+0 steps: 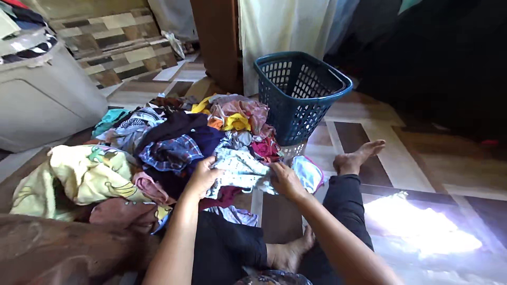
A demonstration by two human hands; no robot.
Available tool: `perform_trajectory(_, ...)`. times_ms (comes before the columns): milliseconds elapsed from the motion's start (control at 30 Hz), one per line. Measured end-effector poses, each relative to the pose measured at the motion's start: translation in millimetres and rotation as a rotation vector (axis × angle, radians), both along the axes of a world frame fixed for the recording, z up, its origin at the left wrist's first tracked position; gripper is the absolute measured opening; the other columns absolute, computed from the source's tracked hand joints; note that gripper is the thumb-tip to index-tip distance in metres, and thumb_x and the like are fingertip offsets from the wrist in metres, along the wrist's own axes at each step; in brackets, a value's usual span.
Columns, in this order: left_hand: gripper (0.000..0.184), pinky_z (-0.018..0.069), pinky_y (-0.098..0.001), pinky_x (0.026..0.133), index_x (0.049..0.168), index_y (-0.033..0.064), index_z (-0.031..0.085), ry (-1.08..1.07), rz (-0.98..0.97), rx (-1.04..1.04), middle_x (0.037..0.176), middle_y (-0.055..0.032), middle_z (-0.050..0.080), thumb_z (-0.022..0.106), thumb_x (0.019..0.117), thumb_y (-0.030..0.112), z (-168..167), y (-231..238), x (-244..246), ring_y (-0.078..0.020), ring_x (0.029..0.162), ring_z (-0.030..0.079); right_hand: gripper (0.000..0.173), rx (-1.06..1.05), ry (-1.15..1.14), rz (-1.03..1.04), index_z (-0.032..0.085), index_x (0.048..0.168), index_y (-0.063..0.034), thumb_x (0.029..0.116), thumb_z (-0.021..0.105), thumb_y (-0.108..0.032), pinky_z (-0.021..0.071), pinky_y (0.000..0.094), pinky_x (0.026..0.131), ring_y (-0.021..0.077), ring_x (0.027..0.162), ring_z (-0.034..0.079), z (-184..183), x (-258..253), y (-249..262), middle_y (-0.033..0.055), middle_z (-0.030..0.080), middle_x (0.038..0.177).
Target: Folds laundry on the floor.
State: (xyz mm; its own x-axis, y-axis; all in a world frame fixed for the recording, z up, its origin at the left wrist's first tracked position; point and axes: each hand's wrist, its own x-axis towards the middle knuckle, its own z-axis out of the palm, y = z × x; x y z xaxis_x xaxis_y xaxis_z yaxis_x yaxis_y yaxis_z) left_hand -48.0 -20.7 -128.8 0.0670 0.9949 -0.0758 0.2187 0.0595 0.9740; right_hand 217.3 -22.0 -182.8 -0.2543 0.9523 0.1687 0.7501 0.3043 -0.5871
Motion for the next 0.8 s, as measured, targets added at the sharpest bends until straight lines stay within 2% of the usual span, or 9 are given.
perform_trajectory(100, 0.028, 0.0543, -0.0389, 0.094, 0.120, -0.0080, 0.064, 0.204, -0.111, 0.058, 0.114, -0.0188, 0.068, 0.068, 0.0927, 0.000, -11.3, -8.2, -0.3, -0.0209, 0.103, 0.067, 0.032, -0.100, -0.019, -0.105, 0.066, 0.121, 0.0082, 0.0961, 0.059, -0.010, 0.0460, 0.0659, 0.099, 0.0477, 0.115, 0.063, -29.6, 21.5, -17.6, 0.0291, 0.067, 0.118)
perform_trajectory(167, 0.026, 0.0518, -0.0383, 0.099, 0.119, -0.0075, 0.066, 0.292, -0.139, 0.108, 0.116, -0.0192, 0.069, 0.065, 0.0959, 0.005, -20.6, -14.2, 0.2, -0.0209, 0.107, 0.066, 0.031, -0.191, 0.009, -0.194, 0.065, 0.121, 0.0081, 0.0969, 0.058, -0.009, 0.0411, 0.0695, 0.101, 0.0493, 0.116, 0.061, -36.4, 33.2, -27.2, 0.0287, 0.068, 0.117)
perform_trajectory(233, 0.025, 0.0516, -0.0370, 0.097, 0.117, -0.0064, 0.068, 0.317, -0.126, 0.148, 0.112, -0.0176, 0.070, 0.058, 0.1014, 0.010, -26.2, -19.0, 0.8, -0.0183, 0.104, 0.067, 0.032, -0.287, 0.057, -0.241, 0.059, 0.127, 0.0087, 0.1008, 0.052, -0.009, 0.0432, 0.0674, 0.101, 0.0486, 0.113, 0.063, -38.4, 42.8, -32.4, 0.0302, 0.067, 0.116)
perform_trajectory(333, 0.032, 0.0507, -0.0332, 0.086, 0.116, -0.0077, 0.067, 0.293, -0.052, 0.133, 0.101, -0.0153, 0.069, 0.045, 0.1080, 0.015, -23.7, -22.3, 6.0, -0.0135, 0.090, 0.063, 0.034, -0.298, 0.205, -0.244, 0.052, 0.131, 0.0124, 0.1028, 0.042, -0.003, 0.0517, 0.0566, 0.093, 0.0422, 0.102, 0.067, -36.6, 52.6, -38.3, 0.0310, 0.066, 0.112)
perform_trajectory(433, 0.037, 0.0497, -0.0391, 0.091, 0.118, -0.0098, 0.065, 0.328, 0.011, 0.135, 0.106, -0.0200, 0.068, 0.042, 0.1101, 0.017, -15.7, -21.1, 8.8, -0.0203, 0.097, 0.063, 0.034, -0.249, 0.270, -0.266, 0.052, 0.132, 0.0128, 0.1038, 0.040, -0.002, 0.0529, 0.0520, 0.088, 0.0378, 0.094, 0.067, -22.3, 52.7, -41.1, 0.0294, 0.066, 0.107)
perform_trajectory(533, 0.033, 0.0479, -0.0473, 0.099, 0.114, -0.0112, 0.069, 0.442, 0.047, 0.241, 0.116, -0.0255, 0.067, 0.048, 0.1072, 0.013, -15.6, -16.1, 6.6, -0.0316, 0.110, 0.064, 0.033, -0.150, 0.311, -0.280, 0.055, 0.129, 0.0111, 0.1055, 0.047, -0.011, 0.0546, 0.0458, 0.078, 0.0286, 0.079, 0.066, -15.2, 52.8, -40.4, 0.0222, 0.068, 0.093)
perform_trajectory(600, 0.031, 0.0486, -0.0489, 0.098, 0.112, -0.0104, 0.070, 0.487, 0.094, 0.265, 0.115, -0.0250, 0.066, 0.051, 0.1062, 0.013, -14.4, -11.8, 5.3, -0.0327, 0.108, 0.064, 0.041, -0.134, 0.313, -0.224, 0.055, 0.130, 0.0095, 0.1024, 0.059, -0.020, 0.0545, 0.0446, 0.074, 0.0249, 0.072, 0.064, -10.2, 57.5, -39.3, 0.0181, 0.068, 0.086)
perform_trajectory(733, 0.031, 0.0500, -0.0491, 0.095, 0.113, -0.0098, 0.069, 0.428, 0.110, 0.252, 0.111, -0.0234, 0.067, 0.051, 0.1064, 0.014, -12.1, -8.2, -1.3, -0.0307, 0.104, 0.065, 0.069, -0.095, 0.147, -0.041, 0.063, 0.125, 0.0074, 0.0848, 0.077, -0.047, 0.0539, 0.0551, 0.073, 0.0343, 0.075, 0.066, 4.9, 69.0, -40.0, 0.0215, 0.069, 0.086)
perform_trajectory(800, 0.030, 0.0498, -0.0460, 0.096, 0.116, -0.0085, 0.069, 0.361, 0.087, 0.225, 0.111, -0.0222, 0.069, 0.051, 0.1067, 0.013, -5.6, -9.7, -5.0, -0.0265, 0.104, 0.066, 0.065, -0.108, 0.053, 0.016, 0.067, 0.121, 0.0054, 0.0832, 0.079, -0.046, 0.0541, 0.0613, 0.078, 0.0405, 0.083, 0.070, 21.2, 71.6, -40.3, 0.0244, 0.071, 0.091)
